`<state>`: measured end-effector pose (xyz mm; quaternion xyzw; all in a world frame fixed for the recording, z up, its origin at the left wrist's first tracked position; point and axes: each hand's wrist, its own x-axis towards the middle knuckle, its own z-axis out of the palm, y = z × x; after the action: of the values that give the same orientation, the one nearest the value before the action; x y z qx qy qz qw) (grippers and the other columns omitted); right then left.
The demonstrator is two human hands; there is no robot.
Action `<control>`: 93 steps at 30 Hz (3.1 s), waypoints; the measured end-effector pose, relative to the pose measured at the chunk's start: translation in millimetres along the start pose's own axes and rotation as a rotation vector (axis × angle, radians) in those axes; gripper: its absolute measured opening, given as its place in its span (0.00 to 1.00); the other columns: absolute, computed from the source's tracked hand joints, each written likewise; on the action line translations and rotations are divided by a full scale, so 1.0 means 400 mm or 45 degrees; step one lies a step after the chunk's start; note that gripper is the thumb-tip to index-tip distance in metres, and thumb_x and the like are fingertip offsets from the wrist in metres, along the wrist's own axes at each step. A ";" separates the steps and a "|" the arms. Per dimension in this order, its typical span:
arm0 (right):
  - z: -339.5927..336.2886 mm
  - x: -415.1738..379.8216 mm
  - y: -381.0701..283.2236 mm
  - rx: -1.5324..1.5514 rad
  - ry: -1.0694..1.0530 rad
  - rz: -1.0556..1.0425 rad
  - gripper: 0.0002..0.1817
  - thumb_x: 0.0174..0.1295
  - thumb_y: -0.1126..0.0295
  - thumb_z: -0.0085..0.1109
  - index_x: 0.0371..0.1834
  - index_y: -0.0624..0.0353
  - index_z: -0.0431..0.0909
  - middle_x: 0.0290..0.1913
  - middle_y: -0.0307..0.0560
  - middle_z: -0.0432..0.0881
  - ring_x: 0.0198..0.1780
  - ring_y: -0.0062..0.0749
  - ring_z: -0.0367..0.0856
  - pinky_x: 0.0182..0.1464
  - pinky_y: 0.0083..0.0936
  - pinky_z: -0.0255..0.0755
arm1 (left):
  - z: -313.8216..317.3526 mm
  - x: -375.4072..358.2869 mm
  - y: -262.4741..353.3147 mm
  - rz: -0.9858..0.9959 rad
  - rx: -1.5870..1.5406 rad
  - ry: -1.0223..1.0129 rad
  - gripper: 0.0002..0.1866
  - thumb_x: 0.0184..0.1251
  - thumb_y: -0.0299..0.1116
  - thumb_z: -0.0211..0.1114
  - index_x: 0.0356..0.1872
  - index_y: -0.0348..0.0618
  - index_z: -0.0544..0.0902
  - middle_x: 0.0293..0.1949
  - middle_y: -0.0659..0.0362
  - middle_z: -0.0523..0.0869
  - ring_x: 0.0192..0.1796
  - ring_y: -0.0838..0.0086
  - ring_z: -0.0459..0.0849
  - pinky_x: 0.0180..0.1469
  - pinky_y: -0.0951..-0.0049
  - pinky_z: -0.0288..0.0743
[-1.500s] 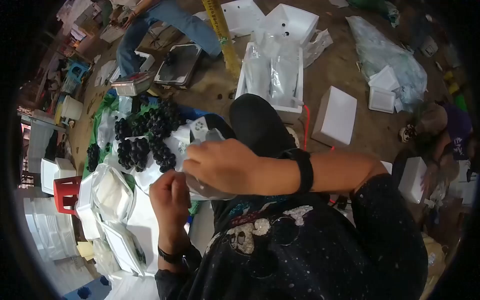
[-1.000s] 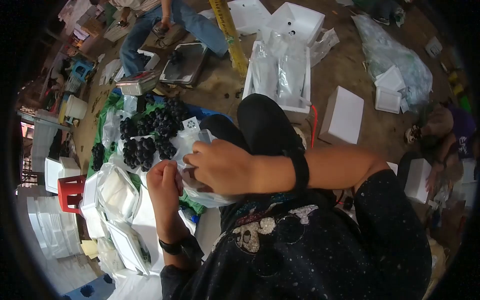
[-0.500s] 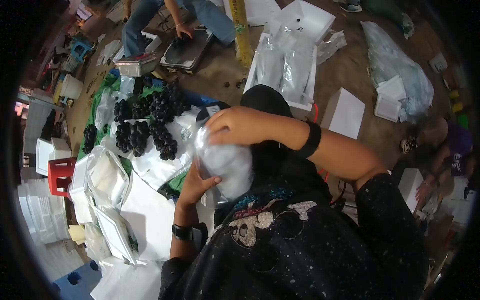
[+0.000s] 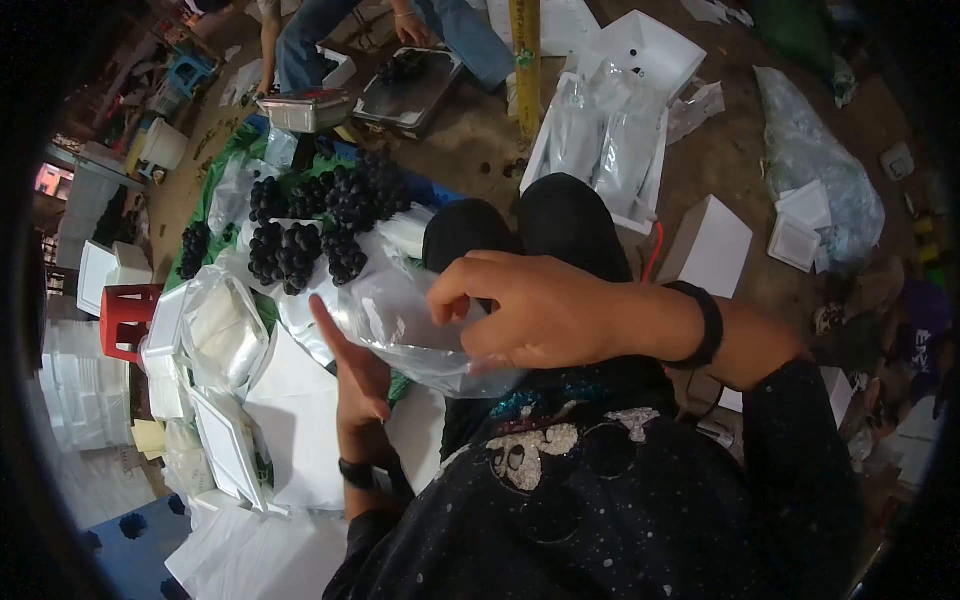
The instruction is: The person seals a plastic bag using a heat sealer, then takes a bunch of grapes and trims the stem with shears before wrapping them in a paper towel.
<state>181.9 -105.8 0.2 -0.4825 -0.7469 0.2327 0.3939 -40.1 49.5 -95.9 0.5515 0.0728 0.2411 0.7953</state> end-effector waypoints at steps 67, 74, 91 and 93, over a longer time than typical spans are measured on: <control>-0.007 -0.155 0.008 -0.504 0.271 0.163 0.23 0.61 0.59 0.61 0.58 0.57 0.77 0.55 0.43 0.79 0.47 0.42 0.78 0.50 0.33 0.69 | 0.178 0.201 -0.001 0.482 0.751 -0.687 0.03 0.65 0.26 0.64 0.32 0.40 0.79 0.62 0.47 0.60 0.70 0.51 0.61 0.69 0.55 0.62; -0.040 -0.138 0.037 -0.382 0.273 0.365 0.17 0.59 0.64 0.62 0.49 0.60 0.78 0.52 0.48 0.81 0.52 0.45 0.79 0.53 0.38 0.73 | 0.200 0.265 -0.056 0.413 0.770 -0.707 0.02 0.65 0.25 0.62 0.34 0.41 0.78 0.67 0.47 0.54 0.74 0.51 0.53 0.72 0.49 0.54; -0.098 -0.102 0.072 -0.425 -0.188 0.399 0.14 0.66 0.61 0.53 0.48 0.56 0.82 0.51 0.46 0.82 0.51 0.42 0.80 0.53 0.33 0.75 | 0.205 0.228 -0.213 -0.260 -0.116 -0.518 0.58 0.49 0.27 0.75 0.77 0.46 0.43 0.69 0.53 0.64 0.71 0.68 0.63 0.72 0.67 0.54; -0.111 -0.093 0.065 -0.444 -0.265 0.396 0.14 0.66 0.61 0.51 0.46 0.56 0.82 0.50 0.46 0.82 0.50 0.43 0.80 0.52 0.34 0.74 | 0.213 0.228 -0.209 -0.260 -0.108 -0.514 0.54 0.50 0.26 0.74 0.76 0.44 0.48 0.67 0.54 0.66 0.70 0.69 0.64 0.72 0.67 0.55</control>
<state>240.2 -129.8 -6.5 -0.6255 -0.7292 0.2067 0.1852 97.2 -2.9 -125.9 0.5443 -0.0425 0.0471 0.8365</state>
